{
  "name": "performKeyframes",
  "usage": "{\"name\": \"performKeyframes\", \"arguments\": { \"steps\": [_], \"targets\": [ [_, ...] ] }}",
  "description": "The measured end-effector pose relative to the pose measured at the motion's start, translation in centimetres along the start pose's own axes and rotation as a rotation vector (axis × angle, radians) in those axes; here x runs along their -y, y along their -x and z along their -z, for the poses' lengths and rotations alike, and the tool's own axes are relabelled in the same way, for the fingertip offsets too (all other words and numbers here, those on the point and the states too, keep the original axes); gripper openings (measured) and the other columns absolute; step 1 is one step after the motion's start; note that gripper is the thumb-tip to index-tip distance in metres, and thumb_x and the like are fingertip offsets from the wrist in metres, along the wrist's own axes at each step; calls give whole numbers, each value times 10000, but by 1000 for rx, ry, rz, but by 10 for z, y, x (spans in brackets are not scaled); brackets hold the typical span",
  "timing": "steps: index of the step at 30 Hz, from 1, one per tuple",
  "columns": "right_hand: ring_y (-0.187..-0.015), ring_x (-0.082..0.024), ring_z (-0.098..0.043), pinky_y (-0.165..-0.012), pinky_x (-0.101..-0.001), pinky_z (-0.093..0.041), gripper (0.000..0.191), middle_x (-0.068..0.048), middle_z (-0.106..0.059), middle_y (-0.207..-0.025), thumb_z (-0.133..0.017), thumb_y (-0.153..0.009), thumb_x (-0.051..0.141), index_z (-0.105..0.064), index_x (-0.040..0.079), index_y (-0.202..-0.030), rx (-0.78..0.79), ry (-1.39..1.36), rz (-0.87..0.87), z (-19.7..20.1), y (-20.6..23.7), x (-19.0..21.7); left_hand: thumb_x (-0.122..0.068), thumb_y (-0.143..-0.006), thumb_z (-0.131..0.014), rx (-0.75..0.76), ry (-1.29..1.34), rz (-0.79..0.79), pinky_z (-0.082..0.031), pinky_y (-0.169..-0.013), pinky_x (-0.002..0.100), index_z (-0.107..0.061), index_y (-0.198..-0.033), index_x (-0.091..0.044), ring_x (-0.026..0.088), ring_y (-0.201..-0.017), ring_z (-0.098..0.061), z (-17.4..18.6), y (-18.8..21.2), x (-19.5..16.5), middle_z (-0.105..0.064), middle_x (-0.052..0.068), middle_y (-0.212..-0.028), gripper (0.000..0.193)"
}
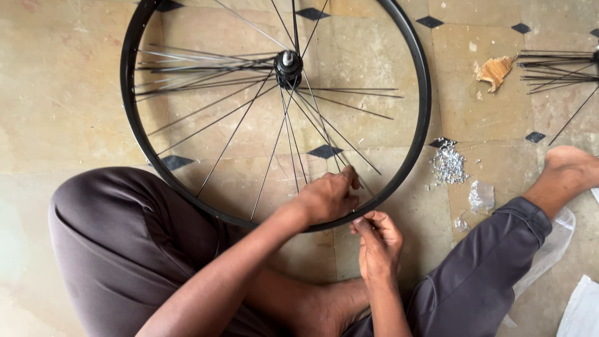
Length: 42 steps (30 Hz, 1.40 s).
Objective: The person sits on the floor and installs spokes into a bicycle wheel rim, threading them through the hub and securing them with nipples. The person works methodically around the wheel, inserting and tightening each spoke by hand.
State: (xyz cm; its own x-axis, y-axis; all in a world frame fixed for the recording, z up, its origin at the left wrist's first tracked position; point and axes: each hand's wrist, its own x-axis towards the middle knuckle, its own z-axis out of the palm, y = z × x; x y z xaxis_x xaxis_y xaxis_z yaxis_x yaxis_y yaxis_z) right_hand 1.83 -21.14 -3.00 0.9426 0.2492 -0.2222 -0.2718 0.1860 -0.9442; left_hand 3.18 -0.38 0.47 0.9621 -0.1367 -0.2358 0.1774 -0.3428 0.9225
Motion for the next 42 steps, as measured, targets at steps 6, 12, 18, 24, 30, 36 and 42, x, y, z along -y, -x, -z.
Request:
{"name": "performKeyframes", "arguments": {
  "steps": [6, 12, 18, 24, 30, 36, 42],
  "targets": [
    [-811, -163, -632, -770, -298, -520, 137, -99, -690, -917, -669, -900, -110, -659, -39, -1017, -21, 6, -29, 3, 1, 0, -246, -887, -674, -5, -36, 72, -556, -874, 422, -559, -1180, -26, 360, -987, -728, -4, -7, 7, -749, 213, -997, 384],
    [-806, -162, -634, -772, -301, -526, 132, -101, -687, -905, -671, -898, -110, -661, -51, -1016, -7, 11, -28, 4, 2, 0, -208, -871, -695, -10, 37, -77, -571, -830, 414, -565, -1169, -24, 335, -949, -738, -6, -8, 14, -750, 210, -980, 375],
    [-782, -159, -629, -734, -303, -511, 156, -95, -695, -887, -689, -876, -102, -667, -38, -1016, -44, 3, -47, 3, 0, 1, -185, -880, -668, 99, 67, 60, -572, -813, 405, -531, -1210, -19, 309, -908, -751, 0, -4, 3, -757, 189, -951, 394],
    [-776, -152, -624, -722, -304, -508, 141, -92, -694, -879, -694, -882, -101, -670, -33, -1003, -36, -13, -50, 5, 1, 0, -144, -887, -636, 82, 44, 21, -572, -812, 411, -527, -1197, -9, 312, -905, -742, 2, -2, -4, -757, 176, -934, 356],
    [-762, -154, -627, -711, -303, -511, 126, -92, -693, -867, -700, -880, -90, -666, -26, -984, -33, -19, -61, 6, -1, -3, -172, -909, -669, 89, 44, -36, -570, -843, 391, -513, -1221, -23, 284, -944, -740, 7, -2, -2, -734, 141, -978, 380],
    [-761, -150, -627, -699, -301, -511, 119, -92, -698, -875, -702, -885, -84, -666, -24, -981, -27, -3, -59, 4, 0, -1, -240, -964, -652, 96, -17, 87, -556, -824, 408, -493, -1262, -43, 304, -917, -735, 12, 2, -7, -745, 155, -937, 391],
    [-765, -148, -633, -705, -300, -514, 123, -88, -700, -877, -696, -885, -92, -664, -22, -981, -12, -3, -34, 3, 0, 1, -246, -939, -630, 136, 27, 92, -568, -829, 401, -521, -1267, -50, 292, -904, -748, 13, 3, -12, -756, 146, -941, 397]
  ]
}}
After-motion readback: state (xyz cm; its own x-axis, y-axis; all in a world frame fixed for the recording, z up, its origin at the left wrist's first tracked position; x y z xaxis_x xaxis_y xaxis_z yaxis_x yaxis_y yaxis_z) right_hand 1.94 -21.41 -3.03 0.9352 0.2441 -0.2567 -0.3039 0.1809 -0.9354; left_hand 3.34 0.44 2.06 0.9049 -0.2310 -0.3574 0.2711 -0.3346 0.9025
